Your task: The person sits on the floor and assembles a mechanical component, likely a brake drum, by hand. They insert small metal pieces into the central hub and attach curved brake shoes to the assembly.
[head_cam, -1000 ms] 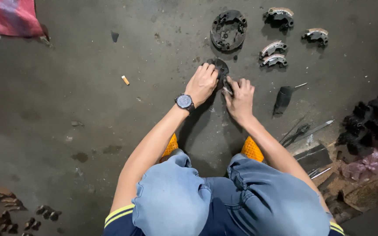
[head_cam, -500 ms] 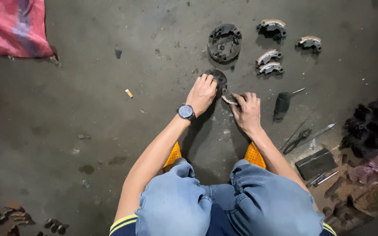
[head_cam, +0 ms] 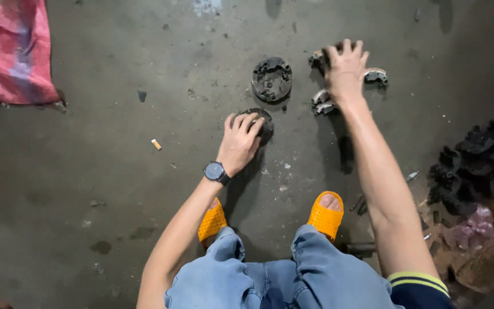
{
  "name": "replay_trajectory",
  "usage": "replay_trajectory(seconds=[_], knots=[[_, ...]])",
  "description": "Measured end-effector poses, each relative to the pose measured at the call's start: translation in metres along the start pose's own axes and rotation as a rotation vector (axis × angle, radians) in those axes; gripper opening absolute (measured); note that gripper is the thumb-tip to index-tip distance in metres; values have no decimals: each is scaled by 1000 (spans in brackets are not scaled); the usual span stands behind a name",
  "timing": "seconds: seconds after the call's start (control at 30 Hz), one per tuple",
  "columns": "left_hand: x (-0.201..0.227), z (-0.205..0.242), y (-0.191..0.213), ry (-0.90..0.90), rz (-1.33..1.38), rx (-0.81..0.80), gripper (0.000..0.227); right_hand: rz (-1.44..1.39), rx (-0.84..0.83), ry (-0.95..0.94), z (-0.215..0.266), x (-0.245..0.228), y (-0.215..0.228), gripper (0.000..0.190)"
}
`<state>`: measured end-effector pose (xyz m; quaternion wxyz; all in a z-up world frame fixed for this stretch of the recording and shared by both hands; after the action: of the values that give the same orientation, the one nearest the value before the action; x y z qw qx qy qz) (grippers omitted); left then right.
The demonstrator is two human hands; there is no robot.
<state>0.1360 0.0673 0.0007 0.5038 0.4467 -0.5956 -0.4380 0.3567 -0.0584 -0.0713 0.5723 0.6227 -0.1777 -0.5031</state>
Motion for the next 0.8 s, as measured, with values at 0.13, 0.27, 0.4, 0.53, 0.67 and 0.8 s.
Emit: replay_trajectory(seconds=[0.13, 0.27, 0.4, 0.53, 0.67, 0.8], knots=[[2, 19, 25, 145, 415, 188, 28, -85, 162, 238, 42, -36, 42, 26], [30, 51, -58, 510, 1357, -145, 28, -1012, 63, 56, 137, -49, 25, 20], [75, 79, -98, 546, 1637, -662, 20, -1403, -77, -250, 219, -67, -21, 32], [50, 75, -69, 162, 993, -320, 14, -1622, -118, -493, 255, -42, -66, 17], [52, 61, -58, -157, 274, -81, 13, -1256, -212, -215, 214, -83, -46, 20], [-6, 23, -69, 67, -48, 24, 53, -724, 15, 207, 176, -103, -36, 41]])
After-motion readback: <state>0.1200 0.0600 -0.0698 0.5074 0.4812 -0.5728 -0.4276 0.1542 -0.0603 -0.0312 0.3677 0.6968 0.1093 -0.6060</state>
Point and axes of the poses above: each hand's wrist, its own z-axis away from the middle knuckle, its own y-axis out of the back of the hand, x = y × z, the point moved 10 cm from there along -z, towards the middle knuckle, and after that the axes turned 14 degrees about -z, right-handed, at the moved point
